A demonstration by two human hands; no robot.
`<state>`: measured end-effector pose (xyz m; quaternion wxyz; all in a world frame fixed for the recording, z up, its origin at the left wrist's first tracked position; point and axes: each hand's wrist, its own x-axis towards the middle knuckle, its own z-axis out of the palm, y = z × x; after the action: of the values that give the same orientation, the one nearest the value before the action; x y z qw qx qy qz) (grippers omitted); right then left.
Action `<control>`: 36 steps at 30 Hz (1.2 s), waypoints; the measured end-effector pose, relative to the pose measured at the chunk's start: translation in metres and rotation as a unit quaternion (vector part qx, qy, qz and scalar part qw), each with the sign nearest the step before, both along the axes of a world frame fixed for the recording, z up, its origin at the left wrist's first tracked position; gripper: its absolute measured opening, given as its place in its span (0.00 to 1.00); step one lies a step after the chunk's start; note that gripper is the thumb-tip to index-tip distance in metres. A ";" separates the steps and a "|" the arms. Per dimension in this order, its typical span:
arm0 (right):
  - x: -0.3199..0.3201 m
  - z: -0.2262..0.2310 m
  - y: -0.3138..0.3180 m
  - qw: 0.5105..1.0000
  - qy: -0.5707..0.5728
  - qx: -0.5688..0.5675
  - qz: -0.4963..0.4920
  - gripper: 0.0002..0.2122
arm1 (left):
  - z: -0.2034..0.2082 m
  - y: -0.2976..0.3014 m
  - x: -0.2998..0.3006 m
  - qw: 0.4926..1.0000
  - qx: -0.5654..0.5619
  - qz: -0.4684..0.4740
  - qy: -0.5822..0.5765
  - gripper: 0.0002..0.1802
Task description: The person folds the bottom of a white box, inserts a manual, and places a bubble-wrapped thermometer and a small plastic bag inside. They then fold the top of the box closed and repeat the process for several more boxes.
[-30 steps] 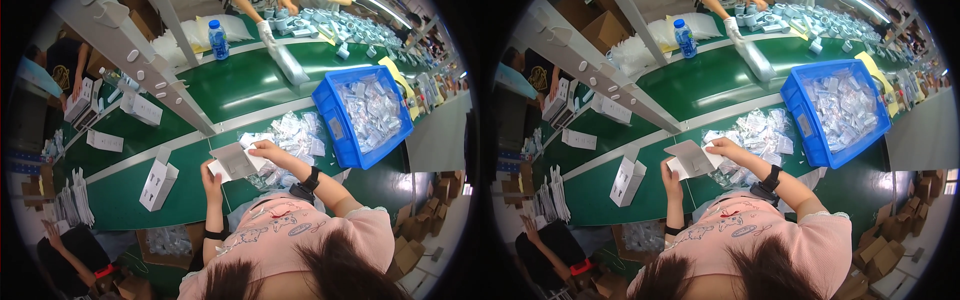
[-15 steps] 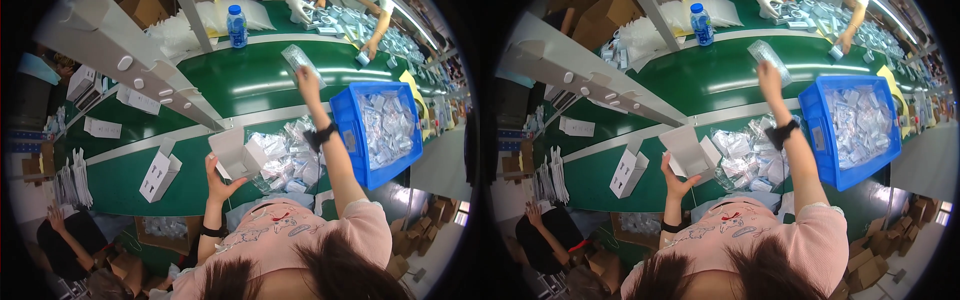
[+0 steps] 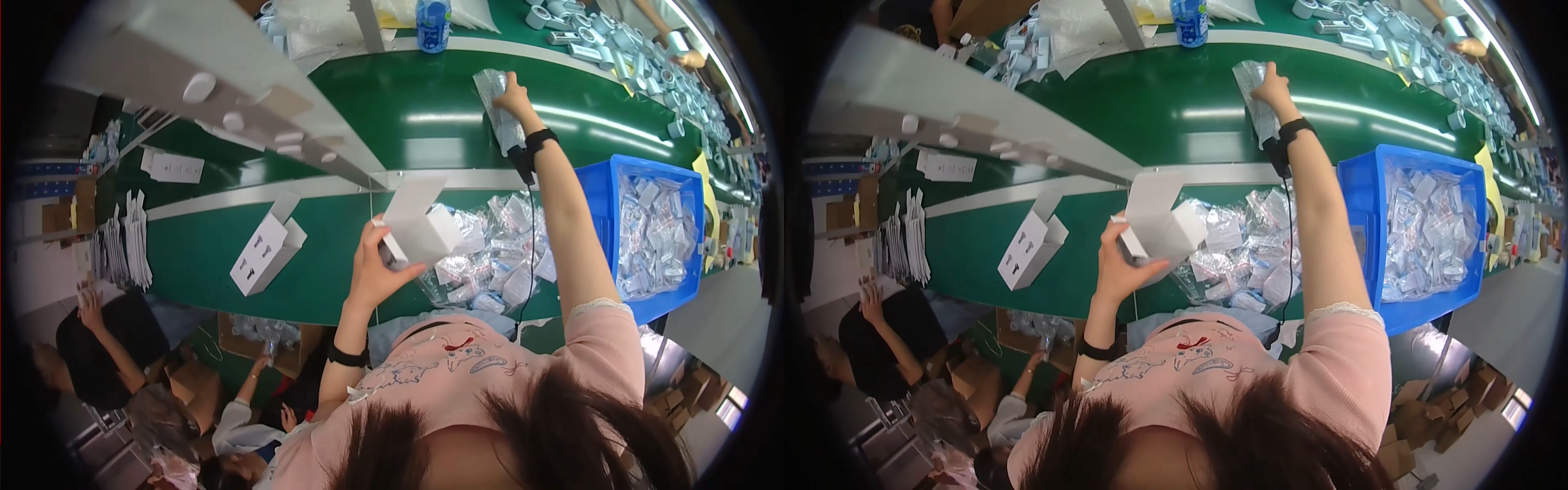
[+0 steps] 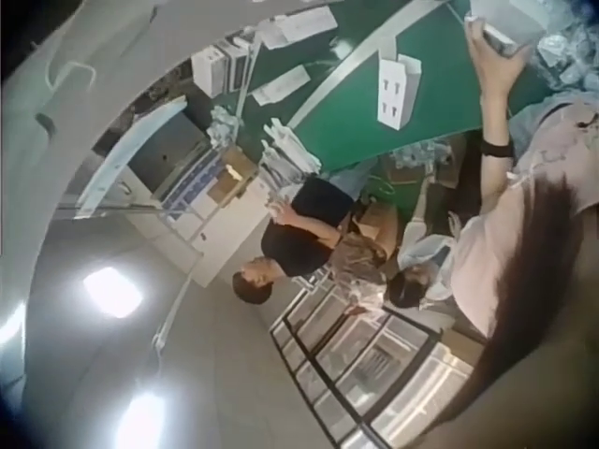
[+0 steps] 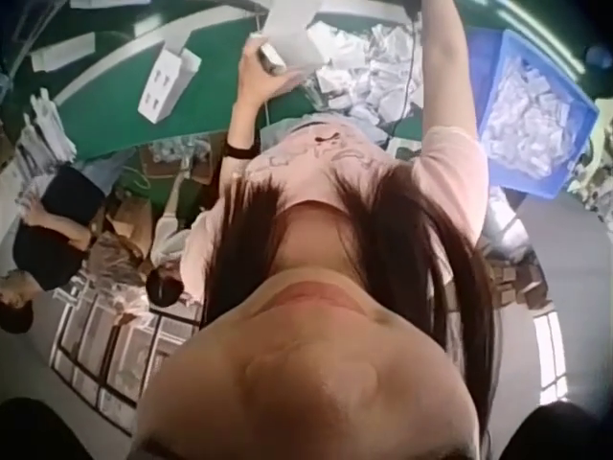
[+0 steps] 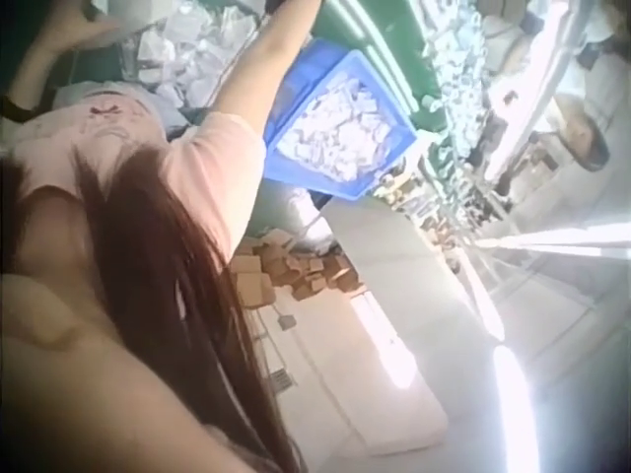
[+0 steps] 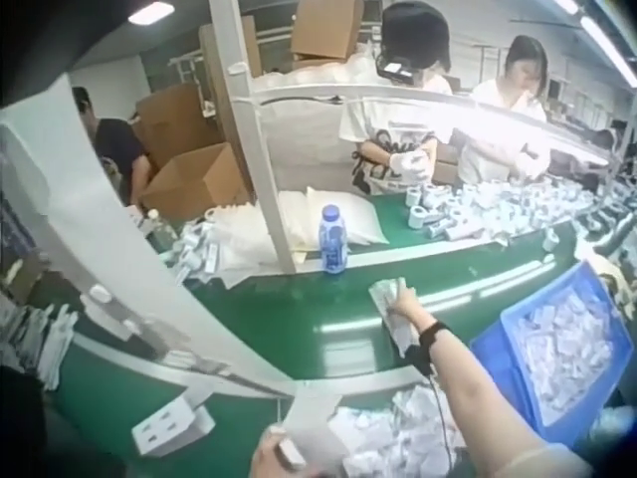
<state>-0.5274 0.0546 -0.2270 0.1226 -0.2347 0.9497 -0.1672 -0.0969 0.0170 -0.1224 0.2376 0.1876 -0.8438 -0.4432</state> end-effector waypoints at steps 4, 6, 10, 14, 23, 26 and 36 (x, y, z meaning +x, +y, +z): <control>0.064 0.057 0.006 0.876 -0.229 -0.424 0.009 0.32 | 0.000 0.011 0.006 0.988 0.128 0.089 0.000 0.47; 0.118 0.104 0.021 0.752 -0.353 -0.556 -0.040 0.29 | -0.001 0.011 0.009 0.990 0.113 0.082 -0.009 0.47; 0.192 0.146 0.061 0.444 -0.515 -0.721 -0.132 0.28 | 0.014 0.023 0.000 0.994 0.093 0.053 -0.019 0.45; 0.278 0.172 0.049 0.578 -0.223 -0.758 -0.203 0.16 | 0.020 0.039 -0.003 0.984 0.140 0.107 -0.007 0.44; 0.305 0.177 0.090 0.885 0.172 -0.356 0.245 0.12 | 0.012 0.040 0.001 0.991 0.066 0.083 0.080 0.43; 0.295 0.159 0.107 0.856 0.079 -0.462 0.219 0.12 | 0.012 0.029 0.005 0.988 0.079 0.062 0.114 0.44; 0.216 0.027 0.165 0.991 0.102 0.075 -0.035 0.13 | -0.034 0.020 0.034 0.993 0.034 0.029 0.107 0.46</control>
<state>-0.3116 0.2193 -0.2002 0.0360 -0.2077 0.9746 -0.0750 -0.0625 0.0372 -0.1568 0.3324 0.1718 -0.7921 -0.4822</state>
